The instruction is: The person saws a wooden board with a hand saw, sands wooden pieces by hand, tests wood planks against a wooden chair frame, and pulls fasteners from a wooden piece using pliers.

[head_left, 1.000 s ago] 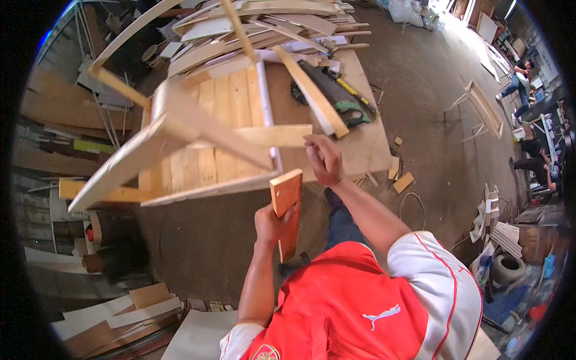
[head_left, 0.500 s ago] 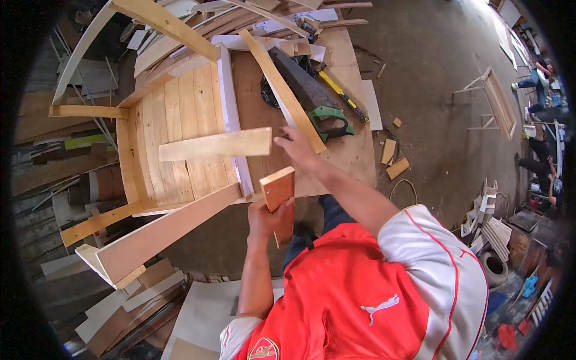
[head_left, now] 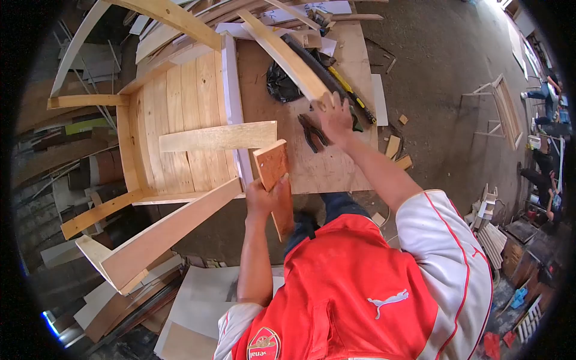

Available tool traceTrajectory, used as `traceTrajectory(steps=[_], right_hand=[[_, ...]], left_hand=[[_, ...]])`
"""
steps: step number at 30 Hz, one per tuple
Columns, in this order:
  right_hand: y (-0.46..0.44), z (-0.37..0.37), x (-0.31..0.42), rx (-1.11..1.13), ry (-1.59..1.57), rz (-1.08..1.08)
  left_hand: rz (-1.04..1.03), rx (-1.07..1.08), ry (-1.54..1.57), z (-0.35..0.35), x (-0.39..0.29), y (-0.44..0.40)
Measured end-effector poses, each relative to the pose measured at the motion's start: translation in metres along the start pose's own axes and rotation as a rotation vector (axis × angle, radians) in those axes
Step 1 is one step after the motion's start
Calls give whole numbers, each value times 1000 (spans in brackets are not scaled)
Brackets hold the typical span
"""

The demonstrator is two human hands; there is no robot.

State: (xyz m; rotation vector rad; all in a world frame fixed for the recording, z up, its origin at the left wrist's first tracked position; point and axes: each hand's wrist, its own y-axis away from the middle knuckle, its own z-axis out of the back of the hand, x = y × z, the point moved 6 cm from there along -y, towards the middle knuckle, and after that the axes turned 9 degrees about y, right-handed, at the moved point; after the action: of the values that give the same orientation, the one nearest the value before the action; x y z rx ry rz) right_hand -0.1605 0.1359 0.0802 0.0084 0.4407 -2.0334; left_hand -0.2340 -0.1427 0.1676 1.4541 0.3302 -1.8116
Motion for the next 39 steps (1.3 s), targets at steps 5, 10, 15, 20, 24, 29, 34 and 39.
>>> traceTrajectory(steps=[5, 10, 15, 20, 24, 29, 34, 39], right_hand=[[20, -8, 37, 407, -371, -64], [53, -36, 74, 462, -272, -275], [73, -62, 63, 716, -729, -462], [106, -6, 83, 651, -1452, -557], [121, 140, 111, 626, -1845, -662], [171, 201, 158, 551, -1689, -568], [200, 213, 188, 354, -1649, -527], [215, 245, 187, 261, -1583, -627]], left_hand=[[-11, -65, -133, 16, -14, -8], [128, -23, -95, 36, 7, -8], [65, -10, -63, 51, -11, -2], [37, 40, -170, 64, -10, 20], [6, 56, -307, 74, 10, 41], [-202, 53, -306, 81, 2, 82], [-239, 83, -378, 83, 15, 115], [-283, 118, -384, 71, 15, 142]])
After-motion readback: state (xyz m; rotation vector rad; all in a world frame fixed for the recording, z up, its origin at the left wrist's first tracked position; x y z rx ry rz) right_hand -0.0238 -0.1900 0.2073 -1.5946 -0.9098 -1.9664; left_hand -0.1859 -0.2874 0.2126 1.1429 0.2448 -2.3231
